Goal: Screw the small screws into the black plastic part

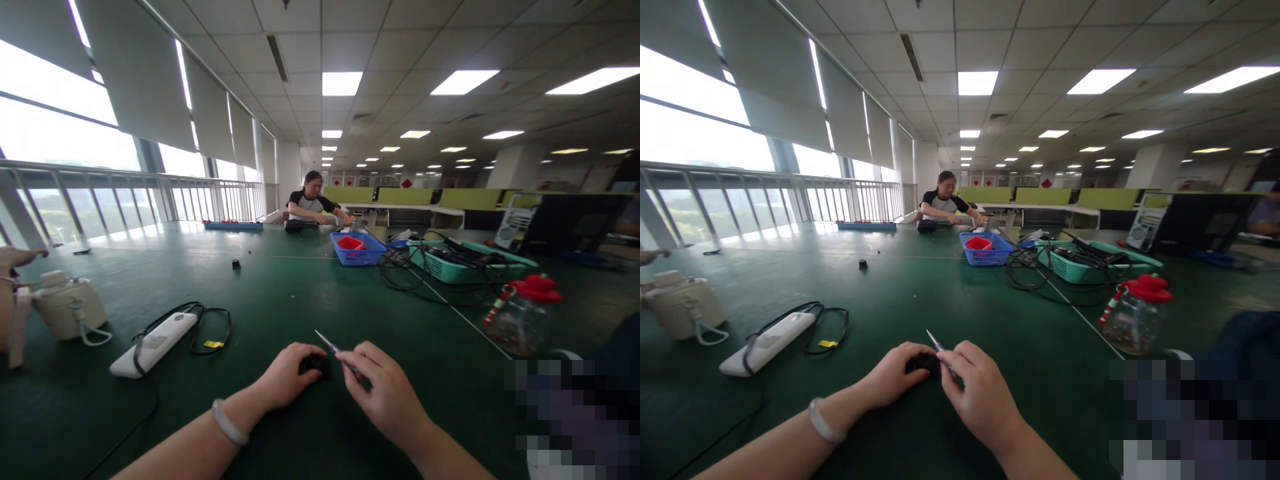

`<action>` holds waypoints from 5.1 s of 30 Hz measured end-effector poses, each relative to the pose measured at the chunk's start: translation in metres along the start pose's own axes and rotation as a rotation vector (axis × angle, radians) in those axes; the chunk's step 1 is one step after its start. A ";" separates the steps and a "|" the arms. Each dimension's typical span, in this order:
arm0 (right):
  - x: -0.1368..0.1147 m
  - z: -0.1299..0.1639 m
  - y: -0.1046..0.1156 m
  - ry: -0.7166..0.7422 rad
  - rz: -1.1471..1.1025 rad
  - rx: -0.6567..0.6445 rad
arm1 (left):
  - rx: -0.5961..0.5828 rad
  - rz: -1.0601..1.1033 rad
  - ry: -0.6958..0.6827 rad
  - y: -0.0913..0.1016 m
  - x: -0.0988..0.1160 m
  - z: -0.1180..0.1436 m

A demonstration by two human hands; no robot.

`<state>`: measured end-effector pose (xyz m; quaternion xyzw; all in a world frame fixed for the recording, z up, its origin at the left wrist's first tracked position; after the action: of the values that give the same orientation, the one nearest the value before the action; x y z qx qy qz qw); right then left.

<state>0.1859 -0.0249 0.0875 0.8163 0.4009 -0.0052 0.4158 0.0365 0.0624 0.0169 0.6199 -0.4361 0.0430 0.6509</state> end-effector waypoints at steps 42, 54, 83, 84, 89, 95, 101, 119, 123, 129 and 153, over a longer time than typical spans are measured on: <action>0.004 0.008 -0.003 0.009 -0.090 0.081 | 0.108 -0.130 -0.118 0.010 0.006 -0.001; -0.004 0.004 -0.005 0.079 -0.003 0.101 | 0.130 -0.113 -0.061 0.012 0.002 -0.002; -0.035 0.009 -0.033 0.238 0.233 -0.191 | 0.081 -0.046 -0.018 0.010 0.000 -0.001; -0.034 0.009 -0.033 0.234 0.234 -0.191 | 0.079 -0.045 -0.014 0.010 -0.001 -0.001; -0.034 0.012 -0.037 0.239 0.254 -0.196 | 0.069 -0.042 -0.004 0.009 -0.001 -0.001; -0.043 0.016 -0.053 0.268 0.282 -0.410 | 0.072 -0.046 0.011 0.010 0.001 0.000; -0.038 0.010 -0.044 0.184 0.260 -0.376 | 0.065 -0.057 0.012 0.009 0.001 0.001; -0.034 0.011 -0.038 0.250 0.240 -0.231 | 0.070 0.015 0.038 0.007 -0.006 -0.002; -0.035 0.010 -0.035 0.265 0.236 -0.186 | 0.068 0.005 0.027 0.008 -0.005 -0.002; -0.031 0.010 -0.032 0.265 0.215 -0.155 | 0.062 -0.030 -0.003 0.006 -0.003 -0.001; 0.070 0.014 0.003 -0.520 -0.418 0.206 | 0.000 -0.116 -0.089 0.004 0.005 0.003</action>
<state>0.2399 0.0107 0.0564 0.7257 0.4373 -0.3383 0.4094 0.0355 0.0587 0.0228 0.6455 -0.4282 -0.0223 0.6320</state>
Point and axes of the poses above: each hand's wrist, its own z-axis away from the middle knuckle, its own y-axis out of the back of the hand, x = y × z, the point moved 7 cm from there along -z, towards the middle knuckle, and after that the axes turned 2 degrees about -z, right-handed, at the moved point
